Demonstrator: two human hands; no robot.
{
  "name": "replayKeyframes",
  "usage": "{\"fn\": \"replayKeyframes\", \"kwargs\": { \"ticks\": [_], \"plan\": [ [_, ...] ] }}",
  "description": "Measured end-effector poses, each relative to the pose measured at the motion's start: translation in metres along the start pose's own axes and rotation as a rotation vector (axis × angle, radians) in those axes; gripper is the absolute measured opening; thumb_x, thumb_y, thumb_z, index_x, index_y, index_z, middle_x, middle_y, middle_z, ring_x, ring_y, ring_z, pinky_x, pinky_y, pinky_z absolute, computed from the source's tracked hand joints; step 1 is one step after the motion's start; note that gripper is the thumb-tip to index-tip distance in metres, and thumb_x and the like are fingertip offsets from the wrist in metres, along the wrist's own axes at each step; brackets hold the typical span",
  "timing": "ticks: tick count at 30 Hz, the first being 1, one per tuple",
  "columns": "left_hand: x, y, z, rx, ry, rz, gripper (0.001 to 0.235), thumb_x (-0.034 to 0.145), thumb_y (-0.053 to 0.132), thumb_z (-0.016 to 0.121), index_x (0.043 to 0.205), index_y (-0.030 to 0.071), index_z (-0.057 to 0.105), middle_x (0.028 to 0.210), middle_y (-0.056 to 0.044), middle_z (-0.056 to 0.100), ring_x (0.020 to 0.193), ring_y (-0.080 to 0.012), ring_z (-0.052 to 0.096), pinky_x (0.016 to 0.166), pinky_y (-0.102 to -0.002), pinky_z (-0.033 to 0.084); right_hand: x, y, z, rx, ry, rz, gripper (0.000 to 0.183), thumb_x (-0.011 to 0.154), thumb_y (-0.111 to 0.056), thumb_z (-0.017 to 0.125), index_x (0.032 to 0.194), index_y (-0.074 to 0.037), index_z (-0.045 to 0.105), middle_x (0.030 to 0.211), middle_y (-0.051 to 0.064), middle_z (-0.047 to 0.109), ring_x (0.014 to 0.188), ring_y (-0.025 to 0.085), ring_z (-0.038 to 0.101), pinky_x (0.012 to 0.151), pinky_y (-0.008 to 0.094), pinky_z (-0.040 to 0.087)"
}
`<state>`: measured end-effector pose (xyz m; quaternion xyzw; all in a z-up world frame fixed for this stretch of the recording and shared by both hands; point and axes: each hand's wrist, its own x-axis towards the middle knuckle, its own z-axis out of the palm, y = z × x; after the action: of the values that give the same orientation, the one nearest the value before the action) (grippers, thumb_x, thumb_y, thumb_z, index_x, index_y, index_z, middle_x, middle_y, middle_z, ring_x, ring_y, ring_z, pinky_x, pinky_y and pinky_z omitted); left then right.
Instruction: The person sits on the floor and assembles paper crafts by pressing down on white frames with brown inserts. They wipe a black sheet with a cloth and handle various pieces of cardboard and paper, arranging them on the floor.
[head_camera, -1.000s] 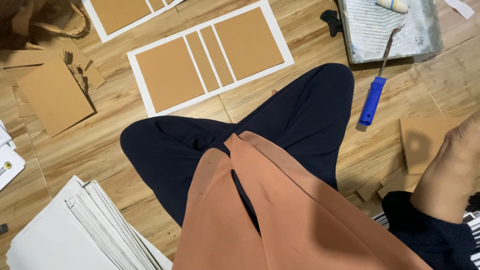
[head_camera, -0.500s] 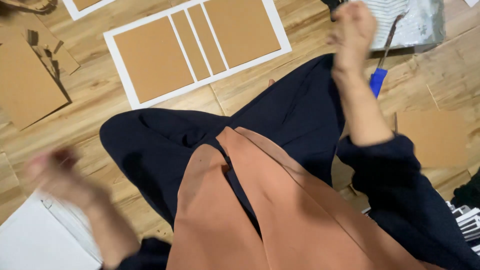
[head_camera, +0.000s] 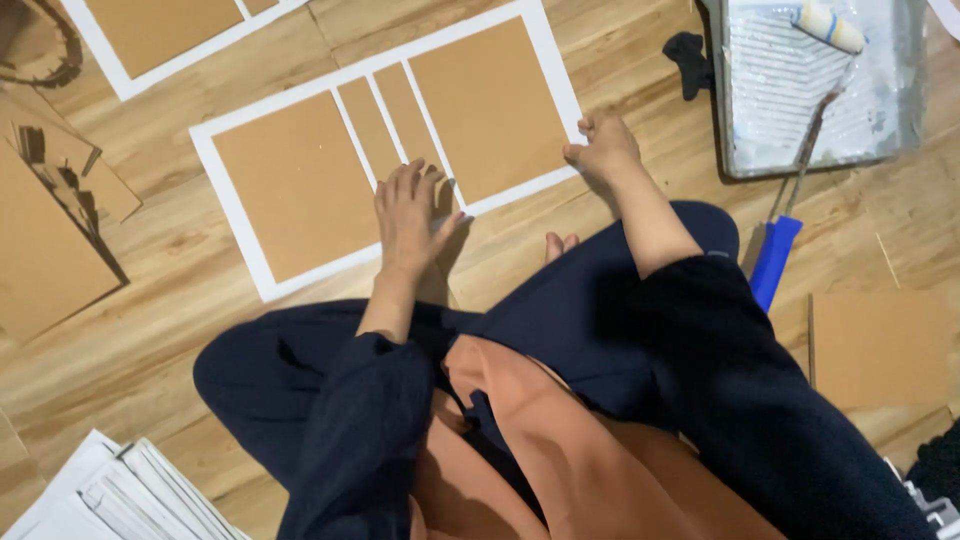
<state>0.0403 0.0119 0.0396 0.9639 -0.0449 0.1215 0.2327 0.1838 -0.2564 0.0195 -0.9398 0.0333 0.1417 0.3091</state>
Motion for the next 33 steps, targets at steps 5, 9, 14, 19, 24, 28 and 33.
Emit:
{"fn": "replayKeyframes", "kwargs": {
  "ticks": [5,9,14,19,24,28,33],
  "plan": [
    [0.029,0.019,-0.004,-0.121,-0.229,-0.136,0.074,0.072,0.056,0.059,0.132,0.018,0.037,0.142,-0.012,0.025,0.133,-0.0329,0.016,0.105,-0.059,0.009,-0.007,-0.028,-0.009,-0.002,-0.009,0.092,0.052,0.07,-0.022,0.076,0.115,-0.011,0.053,0.107,0.015,0.059,0.107,0.032,0.054,0.087,0.044,0.043],
    [0.027,-0.005,0.024,-0.014,-0.278,-0.083,0.081,0.068,0.066,0.055,0.136,0.026,0.033,0.145,-0.007,0.02,0.135,-0.0292,0.012,0.106,-0.057,0.002,-0.004,-0.034,0.0,-0.018,-0.053,0.099,0.055,0.068,-0.022,0.077,0.116,-0.01,0.053,0.104,0.017,0.059,0.105,0.035,0.054,0.088,0.045,0.043],
    [0.012,-0.031,0.02,0.127,-0.243,-0.036,0.073,0.074,0.068,0.043,0.137,0.031,0.033,0.146,-0.002,0.025,0.134,-0.0256,0.016,0.102,-0.059,-0.002,-0.003,-0.03,0.015,0.139,-0.277,0.092,0.049,0.074,-0.019,0.072,0.118,-0.009,0.051,0.095,0.013,0.058,0.088,0.025,0.059,0.073,0.035,0.049],
    [-0.002,-0.049,0.011,0.165,-0.23,-0.058,0.074,0.073,0.069,0.037,0.137,0.032,0.032,0.145,-0.002,0.026,0.134,-0.0272,0.016,0.101,-0.061,0.0,0.01,-0.015,0.021,0.187,-0.341,0.096,0.037,0.085,-0.017,0.054,0.121,-0.009,0.048,0.089,0.011,0.059,0.077,0.02,0.057,0.067,0.031,0.048],
    [-0.003,-0.051,0.013,0.208,-0.217,-0.072,0.072,0.074,0.068,0.032,0.137,0.033,0.03,0.144,-0.001,0.027,0.134,-0.0274,0.015,0.101,-0.063,0.002,0.011,-0.022,0.011,-0.015,-0.261,0.155,0.026,0.089,-0.014,0.044,0.111,-0.016,0.057,0.098,0.008,0.063,0.099,0.028,0.057,0.086,0.041,0.044],
    [-0.001,-0.05,0.014,0.197,-0.203,-0.077,0.076,0.073,0.067,0.03,0.138,0.027,0.028,0.144,-0.001,0.026,0.134,-0.0269,0.014,0.101,-0.062,0.0,0.004,-0.029,0.01,-0.009,-0.25,0.205,0.02,0.086,-0.014,0.049,0.1,-0.021,0.061,0.09,0.0,0.065,0.093,0.022,0.06,0.08,0.037,0.047],
    [-0.002,-0.052,0.017,0.17,-0.172,-0.11,0.087,0.07,0.072,0.03,0.14,0.021,0.023,0.146,-0.005,0.021,0.134,-0.0253,0.017,0.104,-0.057,-0.001,0.001,-0.047,0.011,0.02,-0.294,0.207,0.013,0.084,-0.017,0.053,0.091,-0.019,0.064,0.083,0.0,0.067,0.085,0.02,0.063,0.074,0.035,0.048]
  ]
}}
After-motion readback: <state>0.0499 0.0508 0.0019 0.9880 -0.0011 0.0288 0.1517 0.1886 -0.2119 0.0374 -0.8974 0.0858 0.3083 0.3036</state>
